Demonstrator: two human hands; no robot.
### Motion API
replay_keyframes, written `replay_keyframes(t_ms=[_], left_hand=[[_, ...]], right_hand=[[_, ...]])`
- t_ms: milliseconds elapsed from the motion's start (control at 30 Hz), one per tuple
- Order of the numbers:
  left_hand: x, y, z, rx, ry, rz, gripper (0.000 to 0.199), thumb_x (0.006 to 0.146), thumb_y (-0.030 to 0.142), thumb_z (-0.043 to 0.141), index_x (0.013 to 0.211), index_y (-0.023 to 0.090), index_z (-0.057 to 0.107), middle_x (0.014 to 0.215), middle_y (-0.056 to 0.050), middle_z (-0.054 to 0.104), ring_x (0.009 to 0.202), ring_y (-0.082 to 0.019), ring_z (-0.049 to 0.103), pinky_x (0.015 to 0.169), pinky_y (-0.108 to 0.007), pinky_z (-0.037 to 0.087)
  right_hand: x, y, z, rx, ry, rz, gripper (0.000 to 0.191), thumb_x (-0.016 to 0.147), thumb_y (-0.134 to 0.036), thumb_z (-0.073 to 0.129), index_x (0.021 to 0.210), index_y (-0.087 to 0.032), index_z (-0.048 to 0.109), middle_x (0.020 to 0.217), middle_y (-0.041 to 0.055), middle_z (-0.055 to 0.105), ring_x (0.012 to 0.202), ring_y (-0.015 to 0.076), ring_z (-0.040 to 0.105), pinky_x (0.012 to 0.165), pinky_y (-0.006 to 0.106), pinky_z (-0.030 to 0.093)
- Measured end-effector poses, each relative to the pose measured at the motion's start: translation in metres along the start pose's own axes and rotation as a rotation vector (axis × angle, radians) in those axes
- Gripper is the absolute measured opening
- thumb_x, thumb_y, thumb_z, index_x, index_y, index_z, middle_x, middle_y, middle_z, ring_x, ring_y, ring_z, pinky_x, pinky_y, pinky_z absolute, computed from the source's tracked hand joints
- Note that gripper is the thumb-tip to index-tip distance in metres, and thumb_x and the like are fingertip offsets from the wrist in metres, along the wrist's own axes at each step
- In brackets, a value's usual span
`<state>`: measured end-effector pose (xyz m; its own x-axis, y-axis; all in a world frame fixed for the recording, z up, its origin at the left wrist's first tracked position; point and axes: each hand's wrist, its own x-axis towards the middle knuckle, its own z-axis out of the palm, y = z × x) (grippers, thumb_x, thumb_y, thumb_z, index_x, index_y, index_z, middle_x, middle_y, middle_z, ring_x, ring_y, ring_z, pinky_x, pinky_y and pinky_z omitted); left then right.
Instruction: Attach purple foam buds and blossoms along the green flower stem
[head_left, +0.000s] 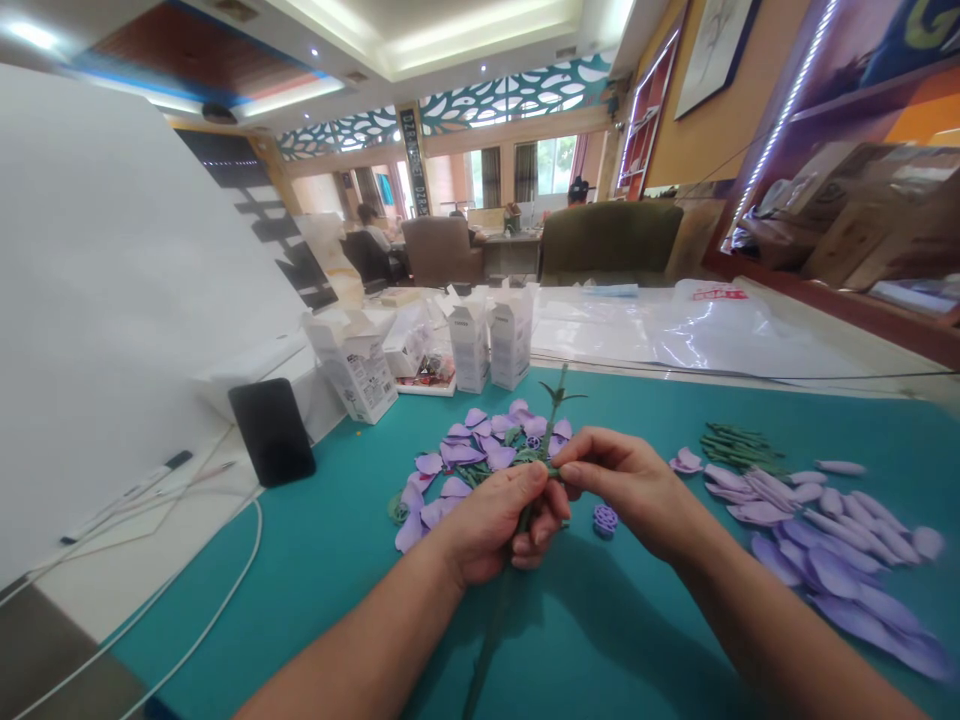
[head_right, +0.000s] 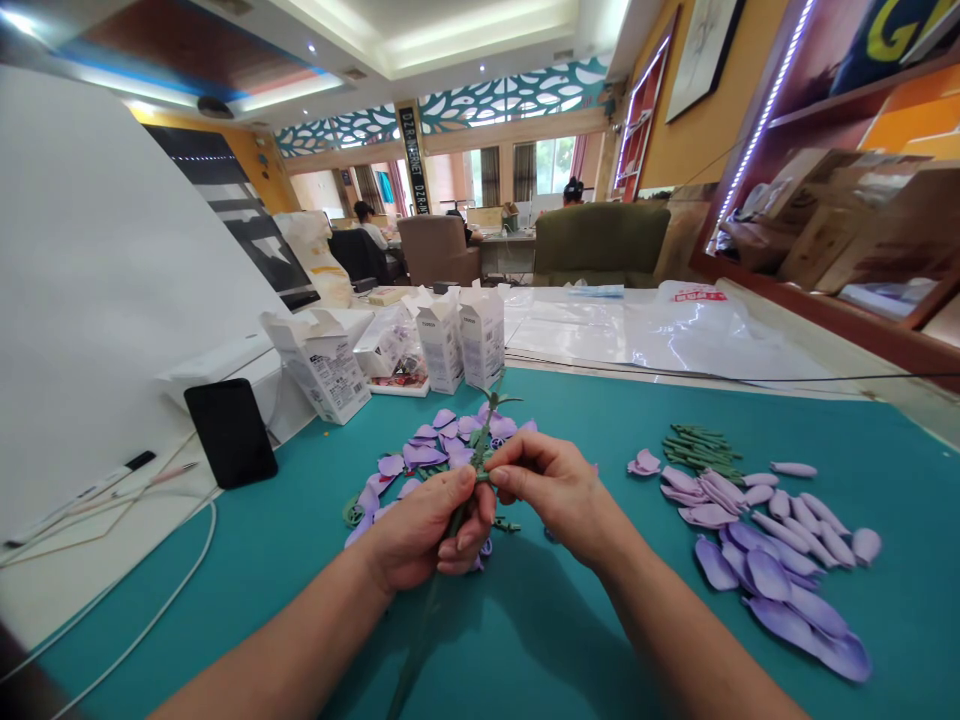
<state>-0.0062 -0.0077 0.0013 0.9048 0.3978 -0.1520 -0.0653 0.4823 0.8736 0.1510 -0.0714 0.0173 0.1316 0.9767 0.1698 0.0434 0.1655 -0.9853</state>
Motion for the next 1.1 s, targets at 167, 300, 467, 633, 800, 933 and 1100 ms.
replay_keyframes(t_ms=[167,300,467,633,800,933,1100], left_hand=[[0.001,-0.0016,-0.0009,-0.008,-0.009,0.009,0.044,0.081,0.057,0.06,0.072,0.014,0.056,0.046,0.007,0.044,0.032,-0.003,0.026,0.032,-0.016,0.02],[0.002,-0.0018,-0.002,-0.041,-0.015,0.015,0.042,0.084,0.055,0.057,0.071,0.015,0.054,0.046,0.006,0.044,0.033,-0.003,0.025,0.033,-0.015,0.02],[0.0031,0.0013,-0.0031,-0.07,0.013,-0.021,0.042,0.092,0.051,0.044,0.071,0.015,0.053,0.046,0.006,0.041,0.034,-0.003,0.02,0.034,-0.015,0.018],[0.0025,0.0027,-0.003,-0.038,0.068,-0.037,0.043,0.09,0.054,0.045,0.073,0.015,0.053,0.047,0.006,0.042,0.033,-0.003,0.021,0.035,-0.015,0.017],[0.0028,-0.0006,-0.0029,-0.009,0.065,-0.001,0.04,0.087,0.054,0.051,0.075,0.016,0.052,0.047,0.007,0.043,0.032,-0.002,0.022,0.034,-0.015,0.016],[0.0027,-0.0019,-0.0012,0.009,0.091,0.011,0.04,0.085,0.054,0.054,0.074,0.016,0.051,0.046,0.008,0.041,0.032,-0.002,0.022,0.035,-0.015,0.015],[0.0028,-0.0014,-0.0009,0.008,0.089,0.003,0.04,0.084,0.055,0.055,0.073,0.017,0.05,0.046,0.008,0.041,0.033,-0.002,0.021,0.034,-0.015,0.017]], right_hand=[[0.0001,0.0,0.001,-0.015,-0.004,0.002,0.029,0.066,-0.046,0.076,0.069,-0.019,0.066,0.062,0.0008,0.06,0.062,0.0152,0.054,0.06,0.031,0.048],[0.0012,0.0022,0.0009,0.003,-0.008,0.017,0.031,0.067,-0.047,0.076,0.073,-0.018,0.067,0.063,0.0005,0.06,0.062,0.014,0.053,0.06,0.03,0.047],[0.0036,0.0045,-0.0039,0.031,0.068,0.066,0.04,0.07,-0.057,0.072,0.079,-0.018,0.065,0.063,0.0009,0.063,0.059,0.0133,0.055,0.059,0.028,0.047],[0.0042,0.001,-0.0036,-0.08,0.066,0.106,0.045,0.069,-0.062,0.069,0.068,-0.018,0.061,0.061,0.0,0.058,0.057,0.0123,0.052,0.056,0.027,0.044],[0.0035,0.0014,0.0008,-0.103,0.042,0.104,0.043,0.067,-0.06,0.07,0.064,-0.019,0.058,0.056,-0.0029,0.052,0.055,0.0113,0.046,0.054,0.027,0.04],[0.0035,0.0029,0.0009,-0.111,0.041,0.086,0.043,0.068,-0.059,0.069,0.062,-0.019,0.056,0.055,-0.0034,0.051,0.055,0.0115,0.046,0.054,0.027,0.04],[0.0036,0.0045,0.0006,-0.109,0.039,0.079,0.043,0.069,-0.06,0.069,0.062,-0.02,0.055,0.055,-0.0035,0.05,0.055,0.0116,0.046,0.055,0.027,0.04]])
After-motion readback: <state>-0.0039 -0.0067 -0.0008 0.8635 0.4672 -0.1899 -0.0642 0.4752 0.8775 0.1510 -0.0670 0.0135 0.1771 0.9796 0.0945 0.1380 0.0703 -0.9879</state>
